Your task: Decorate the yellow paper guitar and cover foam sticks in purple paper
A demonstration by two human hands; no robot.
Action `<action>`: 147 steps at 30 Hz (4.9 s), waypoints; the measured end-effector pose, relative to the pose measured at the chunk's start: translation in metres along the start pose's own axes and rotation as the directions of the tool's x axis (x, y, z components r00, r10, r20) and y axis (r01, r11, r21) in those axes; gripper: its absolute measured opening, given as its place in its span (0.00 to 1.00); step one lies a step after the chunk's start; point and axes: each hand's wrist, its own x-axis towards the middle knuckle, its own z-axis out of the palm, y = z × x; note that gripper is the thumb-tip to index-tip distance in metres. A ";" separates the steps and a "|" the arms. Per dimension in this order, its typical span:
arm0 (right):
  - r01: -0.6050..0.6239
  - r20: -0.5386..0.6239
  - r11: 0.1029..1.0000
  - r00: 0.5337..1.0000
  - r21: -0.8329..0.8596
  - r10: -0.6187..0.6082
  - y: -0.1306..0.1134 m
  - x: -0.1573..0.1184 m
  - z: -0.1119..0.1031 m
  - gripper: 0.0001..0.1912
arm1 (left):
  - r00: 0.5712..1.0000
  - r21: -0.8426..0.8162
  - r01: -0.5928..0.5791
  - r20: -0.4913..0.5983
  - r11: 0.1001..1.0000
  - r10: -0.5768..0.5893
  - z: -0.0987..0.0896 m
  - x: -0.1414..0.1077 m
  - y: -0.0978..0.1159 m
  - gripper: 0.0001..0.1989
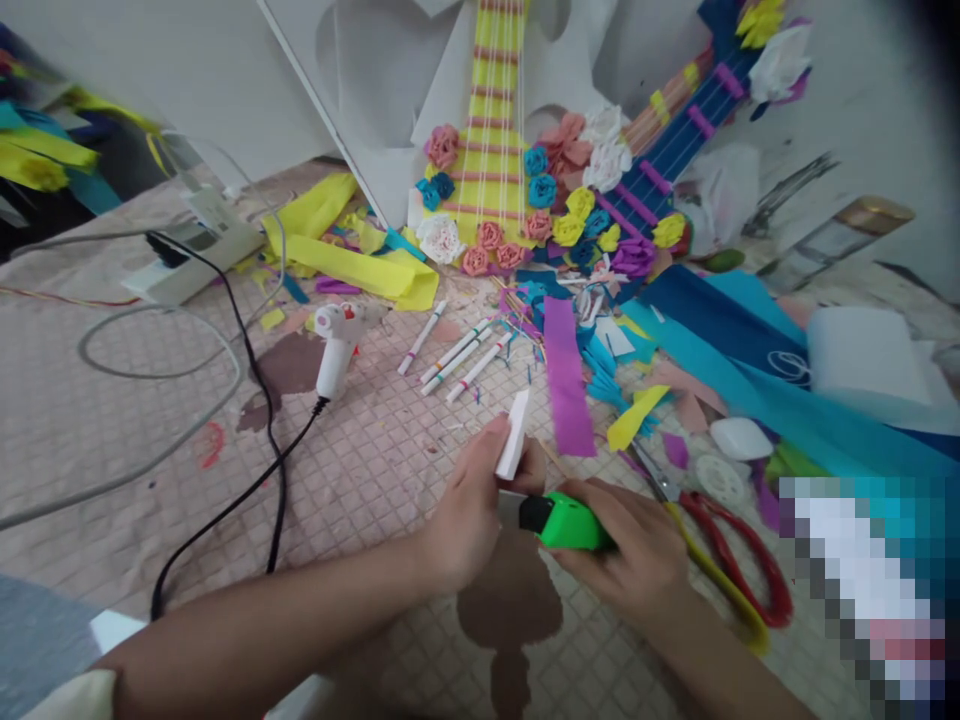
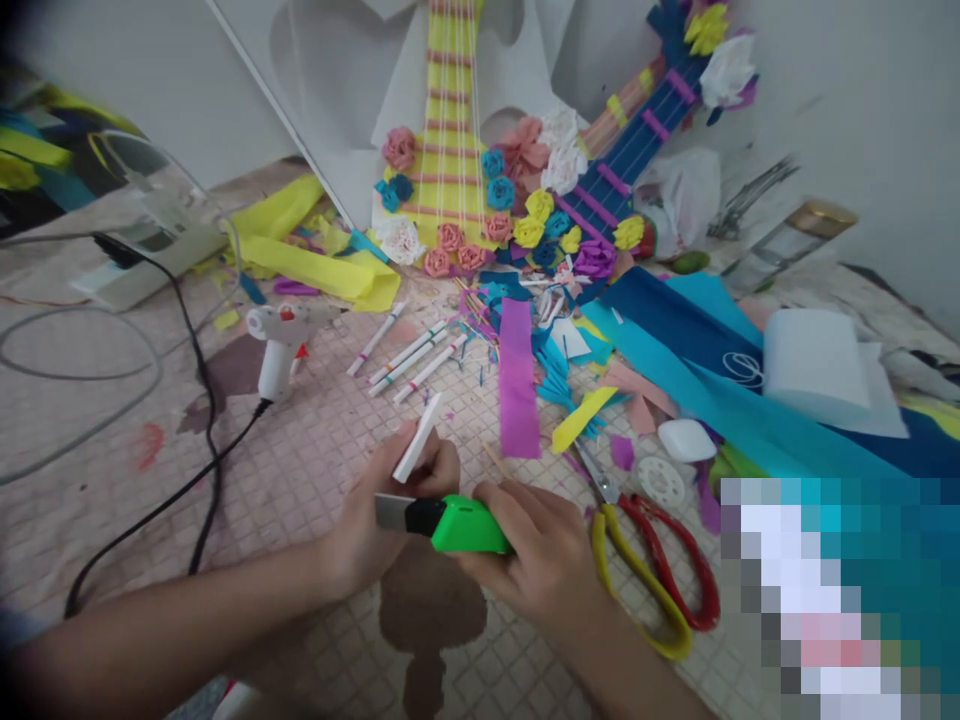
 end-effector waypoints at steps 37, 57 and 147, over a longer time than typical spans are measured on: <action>-0.013 0.036 1.000 0.999 -0.026 0.013 -0.002 0.000 -0.003 0.16 | 0.994 0.045 -0.112 -0.012 0.993 0.112 0.000 -0.004 -0.002 0.22; -0.078 0.079 0.997 0.994 -0.005 0.078 -0.003 -0.001 -0.004 0.17 | 0.978 0.212 -0.207 0.028 0.955 0.205 -0.001 -0.004 -0.001 0.19; -0.083 0.157 0.995 0.983 -0.056 0.091 -0.001 0.007 -0.014 0.26 | 0.975 0.304 -0.197 -0.036 0.932 0.218 -0.005 -0.007 -0.004 0.21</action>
